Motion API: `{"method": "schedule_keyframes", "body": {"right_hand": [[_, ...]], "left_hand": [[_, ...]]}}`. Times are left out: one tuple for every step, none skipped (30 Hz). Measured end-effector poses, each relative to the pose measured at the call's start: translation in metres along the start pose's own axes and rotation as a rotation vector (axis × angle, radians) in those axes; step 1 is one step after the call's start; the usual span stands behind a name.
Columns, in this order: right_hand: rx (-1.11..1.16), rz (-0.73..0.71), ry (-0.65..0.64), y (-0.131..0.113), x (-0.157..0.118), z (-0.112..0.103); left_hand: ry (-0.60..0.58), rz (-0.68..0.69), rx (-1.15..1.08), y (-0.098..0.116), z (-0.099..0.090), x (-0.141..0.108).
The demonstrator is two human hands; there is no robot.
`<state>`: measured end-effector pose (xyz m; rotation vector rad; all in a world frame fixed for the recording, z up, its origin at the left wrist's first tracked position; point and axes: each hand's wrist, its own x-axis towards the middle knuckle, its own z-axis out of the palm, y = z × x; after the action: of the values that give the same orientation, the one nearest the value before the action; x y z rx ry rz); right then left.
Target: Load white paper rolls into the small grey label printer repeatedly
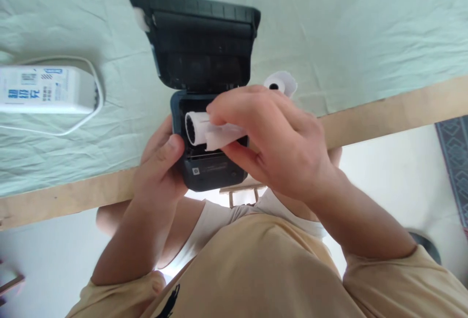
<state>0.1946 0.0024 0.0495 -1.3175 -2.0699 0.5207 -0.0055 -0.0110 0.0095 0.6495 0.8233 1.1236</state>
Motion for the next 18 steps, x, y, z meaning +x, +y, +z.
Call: {"method": "schedule_keyframes", "body": {"right_hand": [[-0.003,-0.103,0.069,0.001,0.003,0.004],[-0.02,-0.183,0.128,0.003,0.006,0.007],[-0.048,-0.231,0.162,0.005,0.008,0.009],[-0.073,-0.248,0.17,0.007,0.009,0.011],[-0.084,-0.244,0.164,0.009,0.01,0.013],[-0.08,-0.248,0.165,0.01,0.009,0.014],[-0.074,-0.257,0.171,0.01,0.008,0.014],[-0.07,-0.281,0.19,0.01,0.006,0.015],[-0.069,-0.31,0.215,0.009,0.004,0.015],[-0.073,-0.333,0.238,0.007,0.001,0.015],[-0.078,-0.35,0.251,0.005,-0.003,0.015],[-0.078,-0.361,0.26,0.003,-0.006,0.016],[-0.076,-0.366,0.258,0.001,-0.01,0.017],[-0.067,-0.379,0.264,-0.001,-0.013,0.019],[-0.061,-0.38,0.261,-0.002,-0.016,0.022],[-0.055,-0.388,0.264,-0.003,-0.019,0.025],[-0.05,-0.402,0.265,-0.004,-0.022,0.028],[-0.048,-0.412,0.262,-0.004,-0.024,0.031]], "left_hand": [[-0.023,0.002,0.005,-0.001,-0.003,0.0],[-0.05,0.002,0.007,-0.001,-0.005,0.0],[-0.072,0.001,0.008,-0.002,-0.007,-0.001],[-0.074,0.003,0.006,-0.002,-0.009,-0.001],[-0.073,0.007,0.003,-0.003,-0.01,-0.001],[-0.075,0.013,-0.002,-0.003,-0.009,-0.001],[-0.076,0.023,-0.012,-0.003,-0.009,0.0],[-0.082,0.03,-0.022,-0.003,-0.007,0.0],[-0.084,0.034,-0.032,-0.003,-0.006,0.0],[-0.081,0.035,-0.039,-0.003,-0.004,0.0],[-0.066,0.03,-0.041,-0.002,-0.002,0.0],[-0.035,0.021,-0.037,-0.002,-0.001,0.0],[-0.005,0.012,-0.027,-0.002,0.0,0.0],[0.007,0.013,-0.011,-0.001,0.0,0.0],[0.006,0.014,0.011,-0.001,0.0,0.0],[-0.004,0.017,0.037,-0.001,-0.001,0.0],[-0.011,0.022,0.064,0.0,-0.003,-0.001],[-0.012,0.026,0.092,0.0,-0.004,-0.001]]}}
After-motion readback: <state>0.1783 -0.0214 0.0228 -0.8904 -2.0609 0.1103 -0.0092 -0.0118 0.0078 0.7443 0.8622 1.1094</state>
